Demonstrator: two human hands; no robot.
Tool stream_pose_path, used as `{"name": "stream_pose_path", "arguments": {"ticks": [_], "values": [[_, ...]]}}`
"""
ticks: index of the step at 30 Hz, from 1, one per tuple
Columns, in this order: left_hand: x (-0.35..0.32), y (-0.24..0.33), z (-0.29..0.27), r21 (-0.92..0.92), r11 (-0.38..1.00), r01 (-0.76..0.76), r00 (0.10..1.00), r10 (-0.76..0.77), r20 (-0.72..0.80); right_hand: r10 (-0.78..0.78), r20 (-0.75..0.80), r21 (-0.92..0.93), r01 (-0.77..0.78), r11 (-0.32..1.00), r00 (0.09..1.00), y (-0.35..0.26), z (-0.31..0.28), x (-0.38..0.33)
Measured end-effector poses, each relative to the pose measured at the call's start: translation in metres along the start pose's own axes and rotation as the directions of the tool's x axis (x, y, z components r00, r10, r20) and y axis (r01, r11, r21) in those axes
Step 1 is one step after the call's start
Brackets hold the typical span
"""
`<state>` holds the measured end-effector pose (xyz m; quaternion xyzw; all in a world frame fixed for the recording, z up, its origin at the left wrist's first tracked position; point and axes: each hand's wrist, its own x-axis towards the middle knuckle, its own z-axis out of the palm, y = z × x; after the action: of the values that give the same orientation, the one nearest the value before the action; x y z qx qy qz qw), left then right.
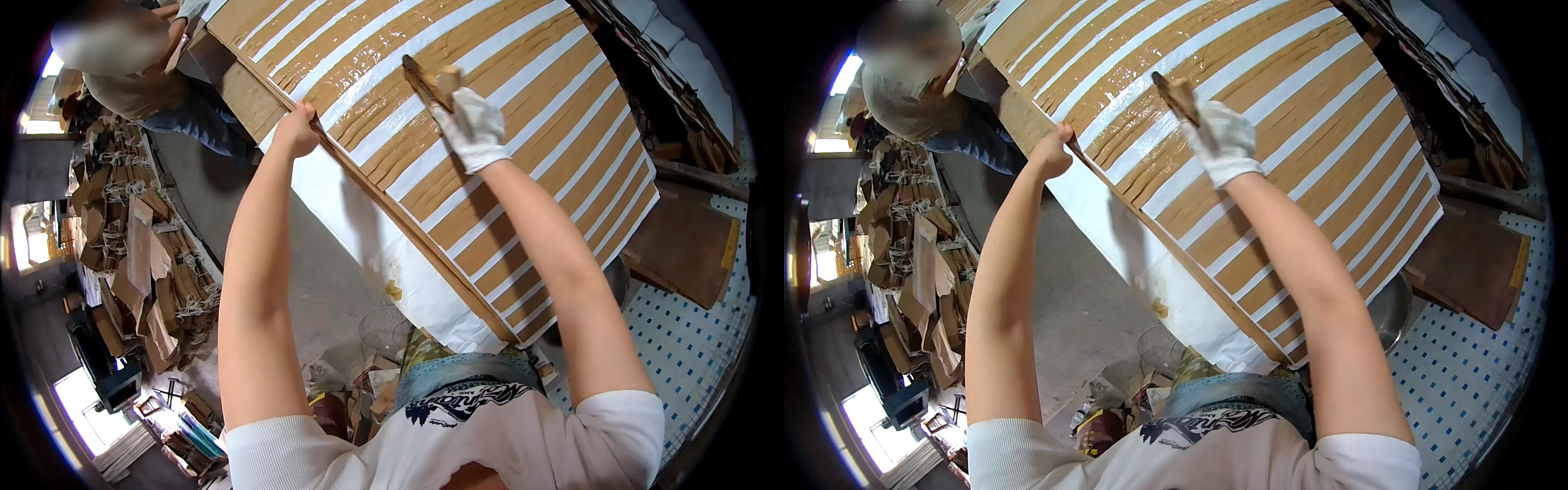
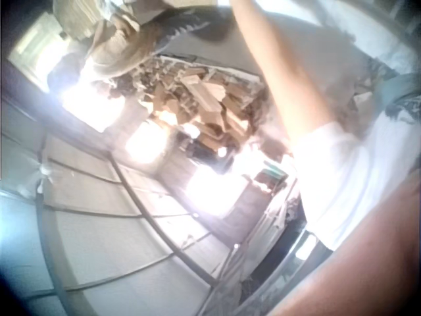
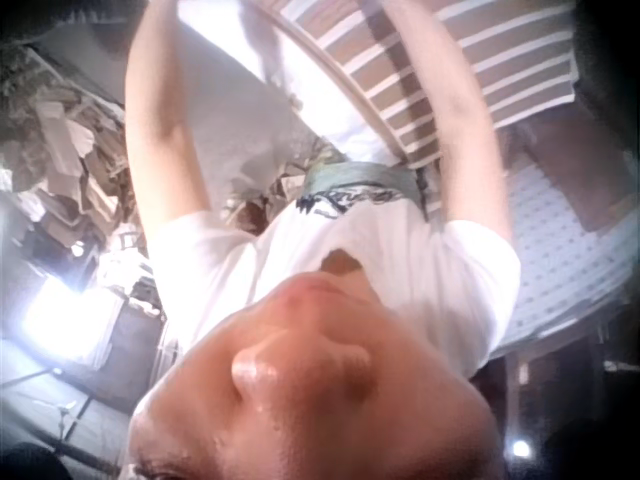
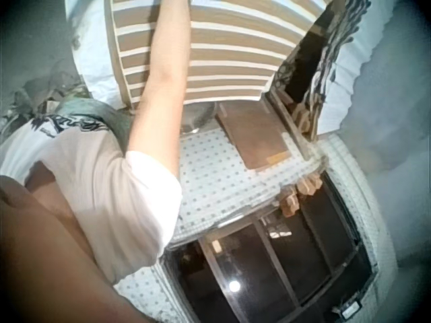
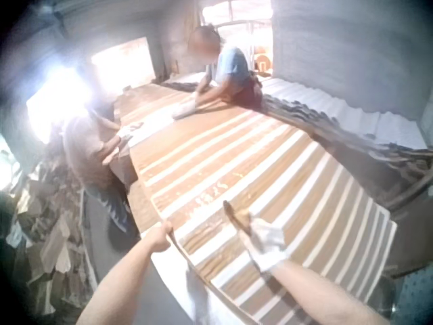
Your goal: The person repeatedly dips a brush into a metal bowl and applies a clear liquid to the surface of a large, striped wooden object. The person works methodically along the length of the object, smoothing the liquid into the wood grain.
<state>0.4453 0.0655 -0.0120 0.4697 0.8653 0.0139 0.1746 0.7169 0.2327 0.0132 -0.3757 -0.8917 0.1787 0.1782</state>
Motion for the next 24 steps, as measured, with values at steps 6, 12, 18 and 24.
{"name": "stream_pose_path", "arguments": {"ticks": [6,12,18,24], "values": [[0.012,-0.02,0.005,-0.054,0.996,-0.066,0.997,0.068,0.042,-0.129,0.192,-0.096,0.149,0.984,0.973,-0.072,0.061,-0.071],[-0.001,0.004,0.001,-0.051,0.996,0.071,0.997,-0.072,0.001,0.078,0.241,0.596,-0.211,0.774,0.967,0.056,0.001,-0.01],[-0.008,0.06,-0.013,0.039,0.993,0.116,0.992,-0.117,0.045,0.344,0.198,0.519,-0.396,0.757,0.918,0.132,-0.034,0.04],[-0.02,0.032,-0.001,0.117,0.991,0.065,0.987,-0.047,-0.154,-0.147,0.303,0.338,0.038,0.94,0.942,0.087,-0.018,0.009]]}}
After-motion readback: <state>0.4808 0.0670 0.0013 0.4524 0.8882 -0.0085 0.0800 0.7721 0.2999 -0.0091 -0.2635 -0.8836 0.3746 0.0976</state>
